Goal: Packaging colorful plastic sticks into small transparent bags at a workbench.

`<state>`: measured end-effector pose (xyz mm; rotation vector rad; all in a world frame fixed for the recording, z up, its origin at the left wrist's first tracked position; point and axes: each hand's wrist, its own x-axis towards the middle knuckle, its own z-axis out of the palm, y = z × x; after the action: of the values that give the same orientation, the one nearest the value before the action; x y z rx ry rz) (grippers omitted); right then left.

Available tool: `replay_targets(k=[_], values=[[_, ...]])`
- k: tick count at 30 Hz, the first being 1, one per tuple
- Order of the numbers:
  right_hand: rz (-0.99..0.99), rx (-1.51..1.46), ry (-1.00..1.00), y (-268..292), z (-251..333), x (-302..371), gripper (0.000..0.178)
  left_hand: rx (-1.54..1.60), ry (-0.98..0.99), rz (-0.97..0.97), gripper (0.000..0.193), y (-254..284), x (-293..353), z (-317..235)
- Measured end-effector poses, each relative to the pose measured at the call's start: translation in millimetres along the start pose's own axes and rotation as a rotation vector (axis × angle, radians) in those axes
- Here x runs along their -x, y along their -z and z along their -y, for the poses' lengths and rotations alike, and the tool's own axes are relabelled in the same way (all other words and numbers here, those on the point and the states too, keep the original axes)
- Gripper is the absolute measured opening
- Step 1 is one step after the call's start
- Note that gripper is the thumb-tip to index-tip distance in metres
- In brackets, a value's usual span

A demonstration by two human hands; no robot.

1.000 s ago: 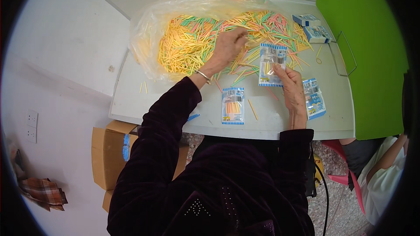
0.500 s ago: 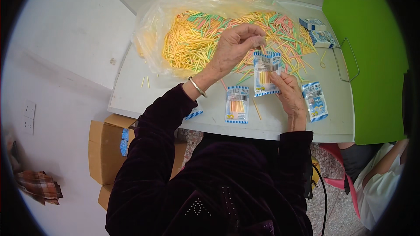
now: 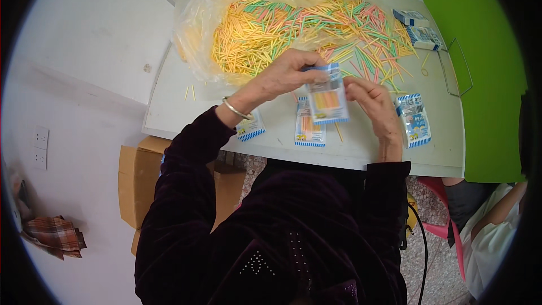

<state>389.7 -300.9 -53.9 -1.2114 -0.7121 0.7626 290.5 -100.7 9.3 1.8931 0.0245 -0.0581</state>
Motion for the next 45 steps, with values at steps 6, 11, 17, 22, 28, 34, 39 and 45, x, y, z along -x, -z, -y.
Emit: replay_targets(k=[6, 11, 17, 22, 28, 34, 39, 45], values=[[-0.730, 0.833, 0.347, 36.5, 17.7, 24.4, 0.033, -0.269, 0.103, 0.140, 0.029, 14.5, 37.8, 25.2], [-0.904, 1.437, 0.043, 65.1, 11.7, 65.5, 0.037, -0.750, -0.130, -0.039, 0.033, 13.5, 45.0, 26.4], [-0.923, 1.349, 0.025, 78.2, -10.4, 68.2, 0.035, -0.652, -0.171, -0.049, 0.030, 1.2, 26.1, 10.6], [-0.943, 1.232, 0.062, 86.5, -15.0, 63.4, 0.024, -0.619, -0.178, -0.057, 0.027, -7.5, 13.5, 4.8], [-1.071, 1.376, 0.267, 75.4, -2.0, 59.9, 0.013, -0.554, -0.163, -0.075, 0.028, -13.2, -4.2, 1.2], [-0.723, 0.952, 0.439, 8.3, 33.9, 36.6, 0.016, -0.409, -0.334, -0.174, 0.029, -30.9, -29.3, -19.3], [-0.441, 0.435, 0.313, -22.2, 22.7, 15.9, 0.022, -0.252, -0.125, 0.067, 0.018, -21.9, -24.0, -19.1], [-0.208, 0.340, 0.068, -23.5, 13.4, 4.3, 0.015, -0.177, -0.046, -0.107, 0.017, -6.9, -5.5, -1.0]])
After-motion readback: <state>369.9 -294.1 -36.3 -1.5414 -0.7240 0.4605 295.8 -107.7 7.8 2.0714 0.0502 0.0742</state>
